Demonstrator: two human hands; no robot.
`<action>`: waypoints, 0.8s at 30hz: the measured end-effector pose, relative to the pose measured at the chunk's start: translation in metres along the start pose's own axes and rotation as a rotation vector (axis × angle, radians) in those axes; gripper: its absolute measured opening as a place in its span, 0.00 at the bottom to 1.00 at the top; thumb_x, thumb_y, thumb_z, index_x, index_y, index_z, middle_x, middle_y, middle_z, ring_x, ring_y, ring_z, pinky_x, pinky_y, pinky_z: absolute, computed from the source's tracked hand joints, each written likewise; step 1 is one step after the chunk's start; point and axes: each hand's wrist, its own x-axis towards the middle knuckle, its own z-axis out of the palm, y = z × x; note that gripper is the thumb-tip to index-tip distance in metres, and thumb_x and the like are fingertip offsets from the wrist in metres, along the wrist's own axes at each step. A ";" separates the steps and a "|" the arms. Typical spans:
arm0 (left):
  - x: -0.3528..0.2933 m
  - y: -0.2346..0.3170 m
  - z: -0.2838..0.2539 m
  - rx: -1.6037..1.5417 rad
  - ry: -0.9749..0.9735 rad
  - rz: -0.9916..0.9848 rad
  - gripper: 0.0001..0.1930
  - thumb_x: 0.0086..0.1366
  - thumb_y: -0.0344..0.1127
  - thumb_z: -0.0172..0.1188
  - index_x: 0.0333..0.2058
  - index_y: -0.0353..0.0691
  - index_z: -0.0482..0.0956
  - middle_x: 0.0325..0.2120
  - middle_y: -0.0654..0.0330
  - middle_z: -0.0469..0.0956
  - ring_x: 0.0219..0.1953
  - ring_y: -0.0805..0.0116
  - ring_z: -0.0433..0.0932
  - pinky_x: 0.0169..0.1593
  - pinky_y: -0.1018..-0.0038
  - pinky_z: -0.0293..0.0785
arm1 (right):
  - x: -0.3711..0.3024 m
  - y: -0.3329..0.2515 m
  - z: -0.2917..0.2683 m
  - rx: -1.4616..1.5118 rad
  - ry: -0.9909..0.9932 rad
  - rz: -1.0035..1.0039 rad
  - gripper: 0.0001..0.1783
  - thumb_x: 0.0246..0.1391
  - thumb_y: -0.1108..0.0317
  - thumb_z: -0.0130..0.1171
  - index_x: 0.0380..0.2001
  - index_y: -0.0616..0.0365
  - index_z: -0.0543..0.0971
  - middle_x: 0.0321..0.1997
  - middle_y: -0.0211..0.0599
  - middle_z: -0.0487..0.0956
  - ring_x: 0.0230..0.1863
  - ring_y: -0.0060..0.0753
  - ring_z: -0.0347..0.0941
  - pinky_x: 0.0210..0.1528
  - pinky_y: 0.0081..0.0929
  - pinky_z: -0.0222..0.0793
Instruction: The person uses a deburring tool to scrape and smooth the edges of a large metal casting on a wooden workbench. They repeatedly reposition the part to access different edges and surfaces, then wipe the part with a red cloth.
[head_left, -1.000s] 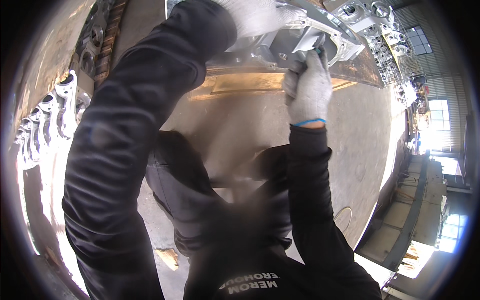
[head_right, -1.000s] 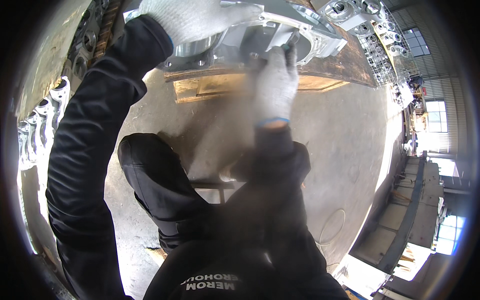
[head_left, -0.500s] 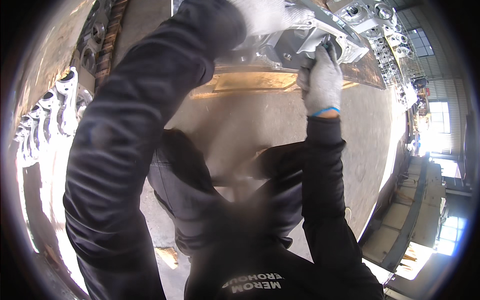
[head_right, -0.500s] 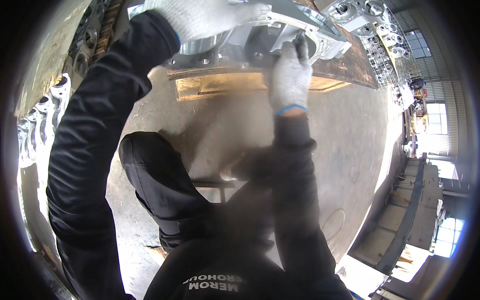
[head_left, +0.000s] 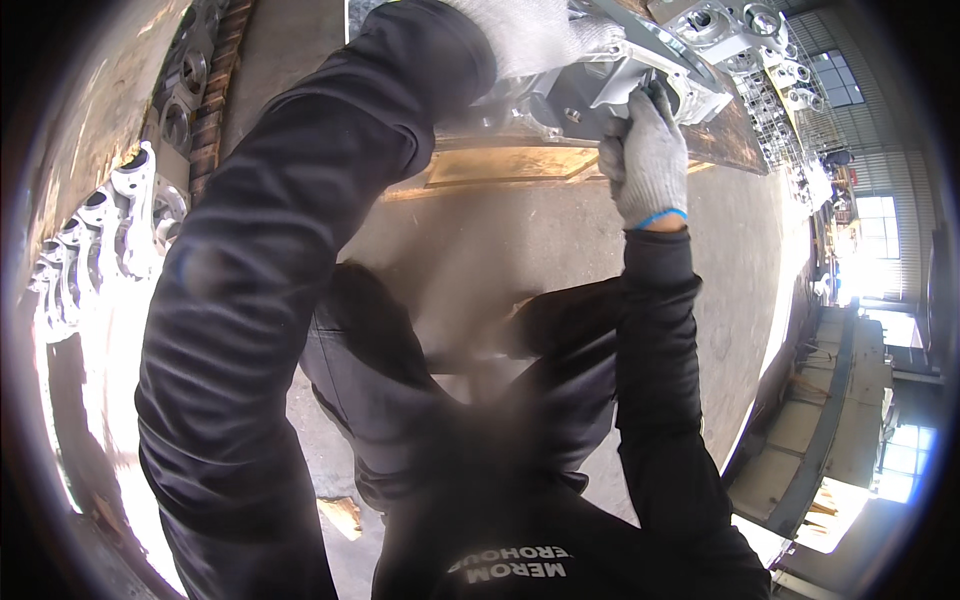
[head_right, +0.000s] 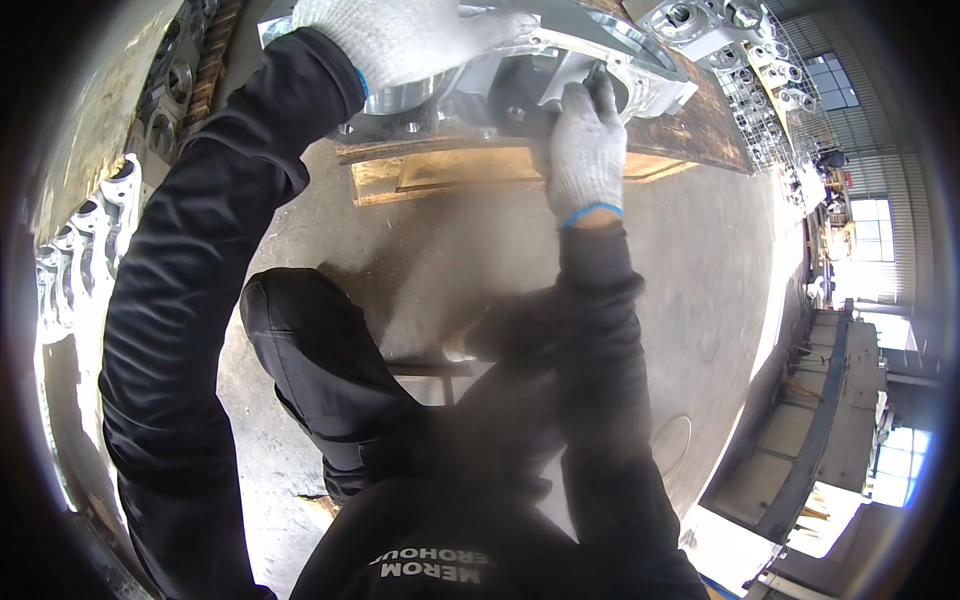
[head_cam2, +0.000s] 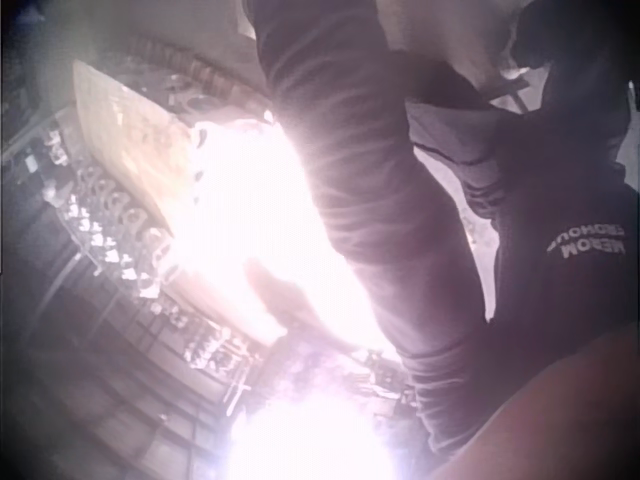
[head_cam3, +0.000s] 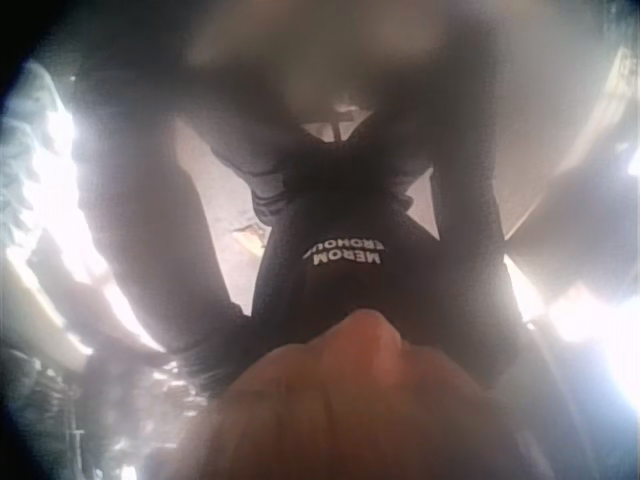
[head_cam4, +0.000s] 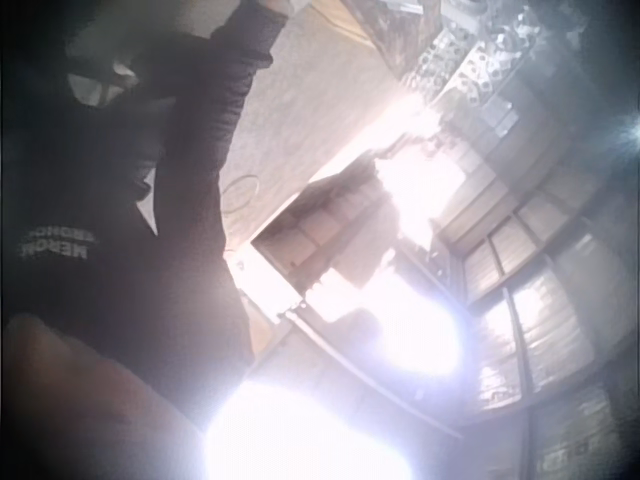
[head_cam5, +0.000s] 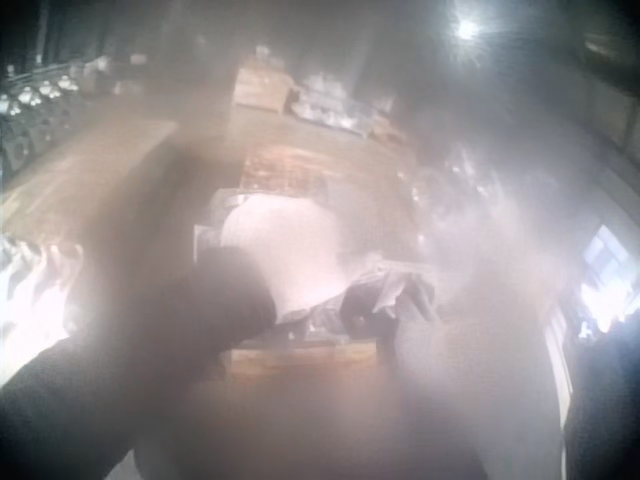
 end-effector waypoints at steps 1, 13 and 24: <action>-0.001 -0.001 0.006 0.095 0.103 0.075 0.26 0.72 0.62 0.55 0.39 0.46 0.92 0.35 0.55 0.89 0.36 0.56 0.87 0.47 0.59 0.80 | -0.002 0.004 -0.002 -0.168 0.001 -0.076 0.11 0.69 0.68 0.55 0.52 0.55 0.76 0.30 0.33 0.74 0.19 0.27 0.67 0.20 0.23 0.62; 0.039 -0.029 0.040 0.379 0.578 0.244 0.36 0.73 0.69 0.54 0.33 0.38 0.92 0.26 0.50 0.86 0.32 0.53 0.88 0.38 0.58 0.84 | 0.004 0.006 0.005 -0.252 0.177 -0.385 0.14 0.75 0.63 0.52 0.59 0.50 0.76 0.23 0.26 0.71 0.13 0.18 0.58 0.15 0.20 0.52; 0.043 -0.035 0.046 0.355 0.524 0.243 0.36 0.74 0.70 0.52 0.39 0.40 0.91 0.19 0.50 0.83 0.25 0.54 0.86 0.34 0.59 0.82 | -0.004 0.026 -0.007 0.120 -0.081 0.012 0.17 0.75 0.60 0.53 0.62 0.51 0.75 0.23 0.24 0.67 0.14 0.15 0.57 0.15 0.20 0.50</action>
